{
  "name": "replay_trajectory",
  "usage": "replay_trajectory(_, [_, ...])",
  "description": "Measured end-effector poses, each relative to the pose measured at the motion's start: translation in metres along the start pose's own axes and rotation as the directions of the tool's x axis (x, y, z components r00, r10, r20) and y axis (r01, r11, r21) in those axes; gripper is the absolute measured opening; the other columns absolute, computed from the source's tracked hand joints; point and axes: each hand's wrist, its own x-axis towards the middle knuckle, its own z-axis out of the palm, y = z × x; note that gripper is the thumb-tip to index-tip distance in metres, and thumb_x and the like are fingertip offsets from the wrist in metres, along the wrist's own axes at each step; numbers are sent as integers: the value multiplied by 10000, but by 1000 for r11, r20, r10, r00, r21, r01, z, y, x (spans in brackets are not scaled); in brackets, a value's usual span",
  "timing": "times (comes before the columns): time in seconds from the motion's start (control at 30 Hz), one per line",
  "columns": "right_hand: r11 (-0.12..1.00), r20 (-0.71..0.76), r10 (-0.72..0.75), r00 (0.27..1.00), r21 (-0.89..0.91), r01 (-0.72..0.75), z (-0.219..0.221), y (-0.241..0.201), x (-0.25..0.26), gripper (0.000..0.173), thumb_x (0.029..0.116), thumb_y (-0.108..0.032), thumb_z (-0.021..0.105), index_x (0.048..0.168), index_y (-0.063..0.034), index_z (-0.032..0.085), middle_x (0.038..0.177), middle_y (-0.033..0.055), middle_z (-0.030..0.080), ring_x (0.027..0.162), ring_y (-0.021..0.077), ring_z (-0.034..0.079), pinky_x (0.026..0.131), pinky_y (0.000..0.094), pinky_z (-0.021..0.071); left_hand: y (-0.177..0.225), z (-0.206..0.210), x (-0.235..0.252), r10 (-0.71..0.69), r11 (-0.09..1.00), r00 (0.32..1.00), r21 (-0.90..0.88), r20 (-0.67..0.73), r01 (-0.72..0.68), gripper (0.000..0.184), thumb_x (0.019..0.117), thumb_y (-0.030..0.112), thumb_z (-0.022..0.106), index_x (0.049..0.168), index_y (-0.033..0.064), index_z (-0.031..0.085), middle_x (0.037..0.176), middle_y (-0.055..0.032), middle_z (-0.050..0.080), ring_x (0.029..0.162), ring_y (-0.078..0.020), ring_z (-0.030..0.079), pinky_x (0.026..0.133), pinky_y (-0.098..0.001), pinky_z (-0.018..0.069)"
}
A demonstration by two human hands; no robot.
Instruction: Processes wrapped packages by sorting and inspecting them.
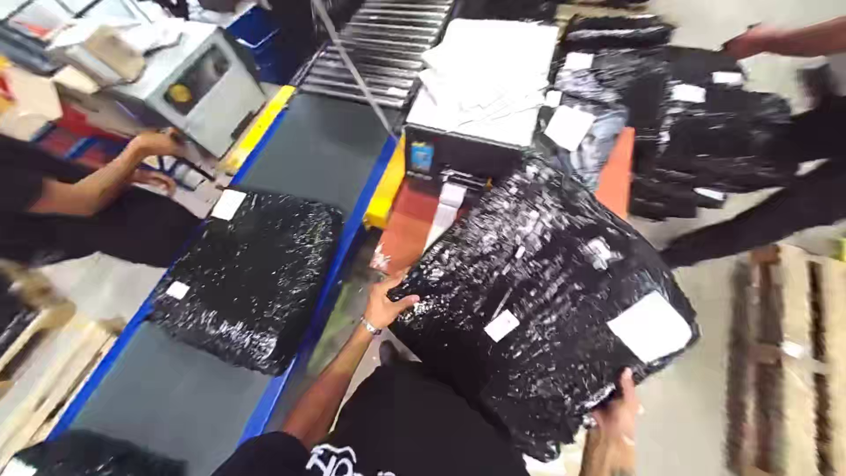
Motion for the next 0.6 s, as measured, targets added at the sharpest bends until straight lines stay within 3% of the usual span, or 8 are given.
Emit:
replay_trajectory(0.17, [963,309,269,912,-90,-253,157,6,-18,257,1093,-303,394,1181,-182,603,893,-103,736,776,-12,700,663,210,610,25,-139,-83,-53,978,907,160,-418,131,592,836,125,796,1333,-125,592,1323,-241,655,1252,-188,638,1115,-330,474])
replay_trajectory(0.3, [913,500,382,777,-74,-401,287,32,-67,263,1095,-233,404,1223,-107,596,959,-21,735,839,48,711,722,264,616,52,-271,-99,-5,902,851,364,-524,230,594,864,169,769,1361,-100,586,1349,-267,629,1299,-254,601,1141,-378,434])
replay_trajectory(0.4, [867,596,427,680,-55,-496,379,27,-99,330,1102,-313,421,1314,-108,569,1075,27,717,949,103,703,799,326,612,68,-370,-59,-38,893,821,350,-570,284,474,977,177,661,1380,-60,581,1378,-219,617,1286,-237,596,1126,-373,449])
replay_trajectory(0.43, [868,618,428,659,-77,-491,406,26,-101,382,1105,-346,416,1384,-112,533,1152,44,699,1021,122,687,855,351,600,60,-396,-44,0,928,769,286,-640,237,433,1020,161,591,1376,-84,564,1382,-227,611,1272,-250,605,1118,-375,458])
replay_trajectory(0.53, [883,616,456,642,-227,-410,466,57,-81,552,1085,-382,479,1528,-73,365,1370,149,561,1209,246,585,995,438,523,39,-439,-16,92,995,456,95,-885,-16,442,1100,199,439,1439,-84,459,1383,-204,598,1202,-216,640,1055,-332,513])
replay_trajectory(0.57, [876,576,482,661,-308,-370,470,64,-71,581,1071,-353,529,1535,-47,360,1427,200,543,1233,294,594,991,443,527,40,-425,-15,78,996,403,57,-912,-64,424,1113,188,391,1431,-86,449,1350,-201,610,1156,-206,653,1014,-324,527])
replay_trajectory(0.6, [865,553,498,668,-372,-337,465,66,-64,562,1069,-321,540,1520,-22,389,1422,222,553,1210,301,617,971,425,537,41,-399,-16,65,997,429,39,-901,-70,413,1114,181,361,1399,-104,451,1273,-198,634,1082,-196,667,971,-328,544])
